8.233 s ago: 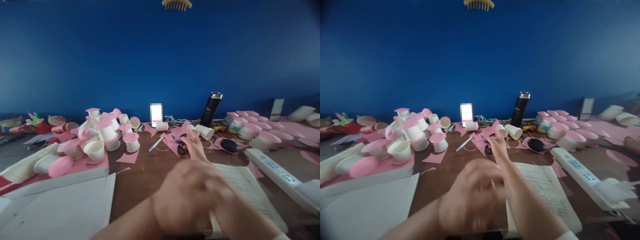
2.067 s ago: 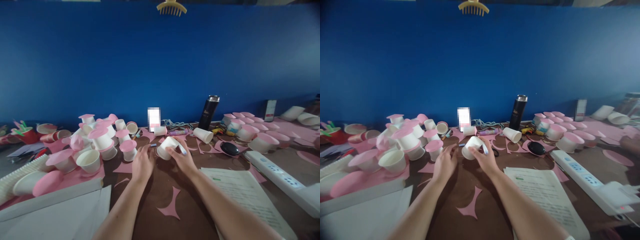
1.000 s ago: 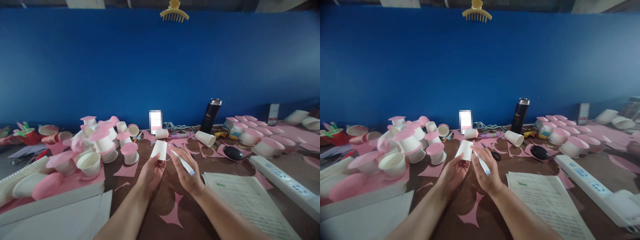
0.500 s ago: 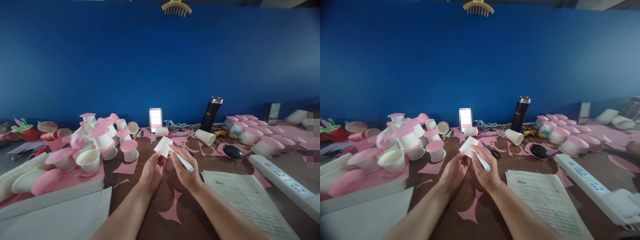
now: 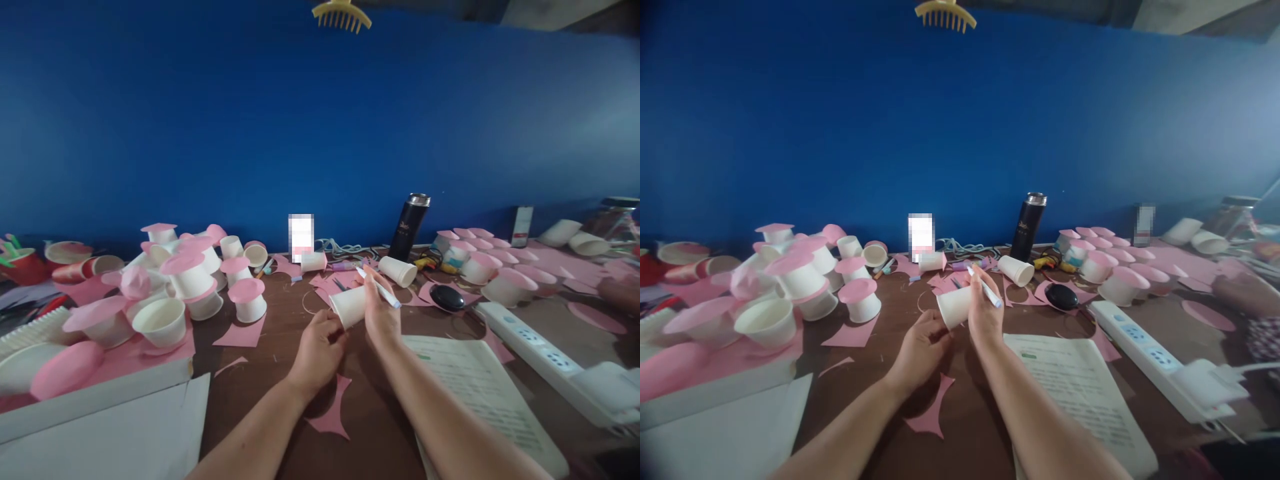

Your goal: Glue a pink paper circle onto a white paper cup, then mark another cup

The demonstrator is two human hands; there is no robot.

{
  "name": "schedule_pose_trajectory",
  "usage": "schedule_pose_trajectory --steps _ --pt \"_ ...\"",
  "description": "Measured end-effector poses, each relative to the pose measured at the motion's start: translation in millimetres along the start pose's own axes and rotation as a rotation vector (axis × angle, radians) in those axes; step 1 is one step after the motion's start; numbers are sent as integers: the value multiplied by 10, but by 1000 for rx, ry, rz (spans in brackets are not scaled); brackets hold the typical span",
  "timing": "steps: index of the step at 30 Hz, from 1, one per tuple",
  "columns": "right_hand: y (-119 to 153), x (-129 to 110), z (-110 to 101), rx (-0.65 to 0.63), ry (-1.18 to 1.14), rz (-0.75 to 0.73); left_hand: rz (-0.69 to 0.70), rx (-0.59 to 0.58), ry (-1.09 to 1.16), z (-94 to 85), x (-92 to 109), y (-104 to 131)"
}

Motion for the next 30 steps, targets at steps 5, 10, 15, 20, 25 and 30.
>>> schedule_pose_trajectory --steps 5,10,15,20,25,30 --pt "29 -89 -1 -47 52 -61 -358 -156 516 26 24 13" --pt "173 -221 50 -210 193 -241 -720 -25 1010 -52 -6 -36" --pt "179 -270 15 -99 248 -418 -678 79 1019 -107 -51 -72" --pt "242 -345 4 -181 340 -630 -539 213 972 -142 -117 -133" --pt "455 -395 95 -425 532 -793 -421 246 827 -139 -156 -155" --pt "455 -383 120 -403 461 -768 -352 270 441 -150 -116 -121"
Point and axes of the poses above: each hand's wrist, its own y-axis away from the middle knuckle, its own z-axis out of the palm, x = y × z, the point moved 3 cm from there along -y, towards the middle knuckle, and after that the axes turned 5 degrees about x, right-handed, at the moved point
